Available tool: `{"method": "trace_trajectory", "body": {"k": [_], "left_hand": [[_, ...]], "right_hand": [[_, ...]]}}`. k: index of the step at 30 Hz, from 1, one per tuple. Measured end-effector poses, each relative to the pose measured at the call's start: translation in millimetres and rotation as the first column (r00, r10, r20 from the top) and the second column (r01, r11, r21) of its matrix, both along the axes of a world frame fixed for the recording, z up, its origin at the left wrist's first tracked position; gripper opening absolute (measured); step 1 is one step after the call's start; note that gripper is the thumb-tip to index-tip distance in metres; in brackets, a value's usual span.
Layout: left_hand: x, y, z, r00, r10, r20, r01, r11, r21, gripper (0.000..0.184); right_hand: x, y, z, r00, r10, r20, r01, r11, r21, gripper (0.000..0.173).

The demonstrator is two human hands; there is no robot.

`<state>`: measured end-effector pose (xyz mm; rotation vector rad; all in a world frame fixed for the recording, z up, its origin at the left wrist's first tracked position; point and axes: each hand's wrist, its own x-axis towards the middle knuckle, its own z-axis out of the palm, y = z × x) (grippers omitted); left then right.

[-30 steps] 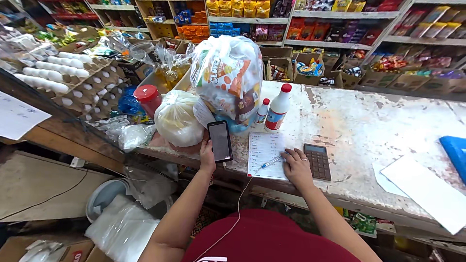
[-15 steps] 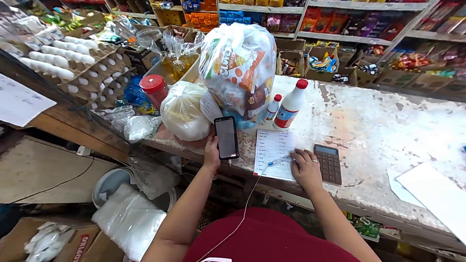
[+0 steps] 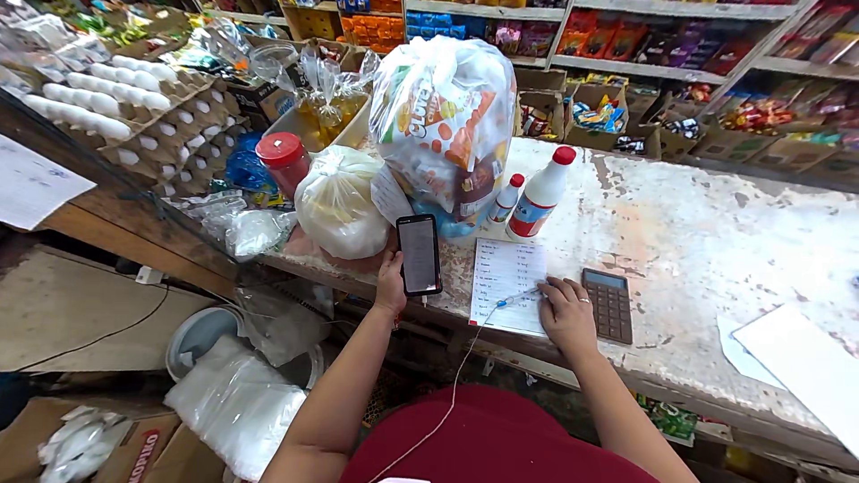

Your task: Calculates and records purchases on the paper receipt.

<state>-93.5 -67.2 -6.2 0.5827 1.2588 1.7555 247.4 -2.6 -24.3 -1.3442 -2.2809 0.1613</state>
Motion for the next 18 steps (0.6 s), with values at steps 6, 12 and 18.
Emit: {"method": "trace_trajectory", "body": {"k": [6, 12, 18], "left_hand": [[0.4, -0.2, 1.2, 1.0, 0.008, 0.001, -0.008, 1.0, -0.008, 0.038], [-0.8, 0.3, 0.2, 1.0, 0.004, -0.015, -0.004, 1.0, 0.0, 0.039], [-0.9, 1.5, 1.3, 1.0, 0.019, 0.022, -0.019, 1.0, 0.006, 0.036]], "right_hand": [[-1.0, -0.9, 3.5, 1.0, -0.006, -0.001, 0.006, 1.0, -0.024, 0.04], [-1.4, 0.2, 3.8, 1.0, -0.006, 0.002, 0.006, 0.999, -0.037, 0.041], [0.6, 1.2, -0.7, 1.0, 0.008, -0.029, -0.007, 1.0, 0.03, 0.04]]}}
